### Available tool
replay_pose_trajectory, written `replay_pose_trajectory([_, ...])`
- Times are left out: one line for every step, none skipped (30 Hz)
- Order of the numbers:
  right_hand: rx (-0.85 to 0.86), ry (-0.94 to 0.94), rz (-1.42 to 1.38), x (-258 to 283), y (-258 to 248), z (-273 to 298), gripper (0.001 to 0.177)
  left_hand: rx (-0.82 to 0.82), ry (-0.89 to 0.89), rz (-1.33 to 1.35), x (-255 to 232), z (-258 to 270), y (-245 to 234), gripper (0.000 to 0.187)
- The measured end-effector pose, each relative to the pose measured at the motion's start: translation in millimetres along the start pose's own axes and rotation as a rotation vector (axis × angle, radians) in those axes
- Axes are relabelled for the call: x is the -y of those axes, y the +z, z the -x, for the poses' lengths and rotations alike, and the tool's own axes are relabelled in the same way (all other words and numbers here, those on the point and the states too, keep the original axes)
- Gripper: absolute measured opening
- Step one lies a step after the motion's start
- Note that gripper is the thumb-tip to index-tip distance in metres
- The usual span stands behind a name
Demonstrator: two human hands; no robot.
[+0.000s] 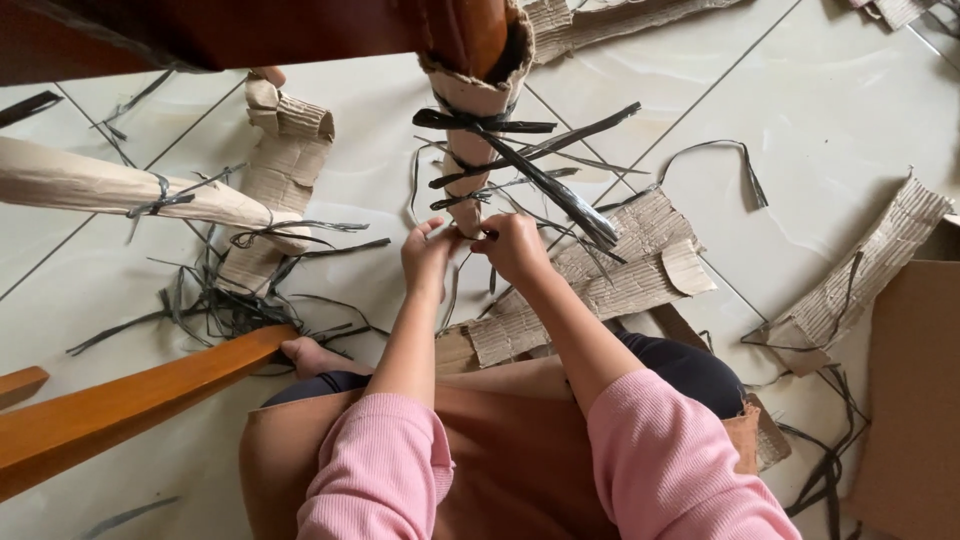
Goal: Wrapping furniture legs with cardboard and securing them with plastic ties.
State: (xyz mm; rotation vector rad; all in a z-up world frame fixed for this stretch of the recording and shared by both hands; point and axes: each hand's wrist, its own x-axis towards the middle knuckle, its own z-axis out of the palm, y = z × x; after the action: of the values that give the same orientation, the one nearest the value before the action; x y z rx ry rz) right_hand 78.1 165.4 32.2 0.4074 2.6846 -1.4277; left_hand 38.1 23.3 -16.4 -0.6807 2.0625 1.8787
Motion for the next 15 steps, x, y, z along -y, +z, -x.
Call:
replay_pose_trajectory([0.002, -0.001, -0.001, -4, 1, -1, 0.032, -0.003, 0.000, 0.000, 5, 0, 0, 0.046])
replay_pose_trajectory([0.011, 0.013, 0.028, -7, 2, -2, 0.028, 0.032, 0.032, -0.046, 11, 0, -1, 0.042])
replay_pose_trajectory([0.021, 0.028, 0.058, -11, 4, -3, 0.025, 0.067, 0.062, -0.092, 17, 0, -1, 0.037])
replay_pose_trajectory([0.023, 0.027, 0.057, -15, 4, -2, 0.025, 0.064, 0.062, -0.092, 14, 3, -1, 0.037])
replay_pose_trajectory([0.030, -0.018, 0.096, -19, 5, 0, 0.021, 0.058, 0.056, -0.168, 13, 7, -2, 0.035])
replay_pose_trajectory([0.036, -0.064, 0.135, -23, 6, 3, 0.017, 0.052, 0.051, -0.244, 11, 11, -2, 0.033])
replay_pose_trajectory([0.040, -0.064, 0.135, -23, 7, 4, 0.017, 0.050, 0.048, -0.243, 3, 18, -5, 0.033])
replay_pose_trajectory([0.055, -0.094, 0.159, -22, 8, 6, 0.015, 0.073, 0.047, -0.273, -5, 25, -8, 0.037])
replay_pose_trajectory([0.065, -0.126, 0.183, -21, 7, 5, 0.014, 0.099, 0.052, -0.303, -15, 30, -9, 0.042])
replay_pose_trajectory([0.065, -0.128, 0.184, -20, 6, 5, 0.014, 0.098, 0.054, -0.300, -17, 33, -11, 0.042])
replay_pose_trajectory([0.093, -0.130, 0.202, -19, 5, 6, 0.014, 0.105, 0.053, -0.300, -18, 35, -13, 0.039])
replay_pose_trajectory([0.120, -0.133, 0.220, -19, 4, 7, 0.014, 0.112, 0.052, -0.300, -19, 38, -15, 0.037])
replay_pose_trajectory([0.121, -0.134, 0.221, -18, 3, 8, 0.014, 0.111, 0.052, -0.298, -11, 31, -11, 0.037])
replay_pose_trajectory([0.125, -0.156, 0.237, -18, 1, 9, 0.012, 0.119, 0.023, -0.296, -4, 25, -8, 0.034])
replay_pose_trajectory([0.127, -0.178, 0.253, -19, -1, 10, 0.011, 0.129, -0.006, -0.293, 4, 19, -4, 0.031])
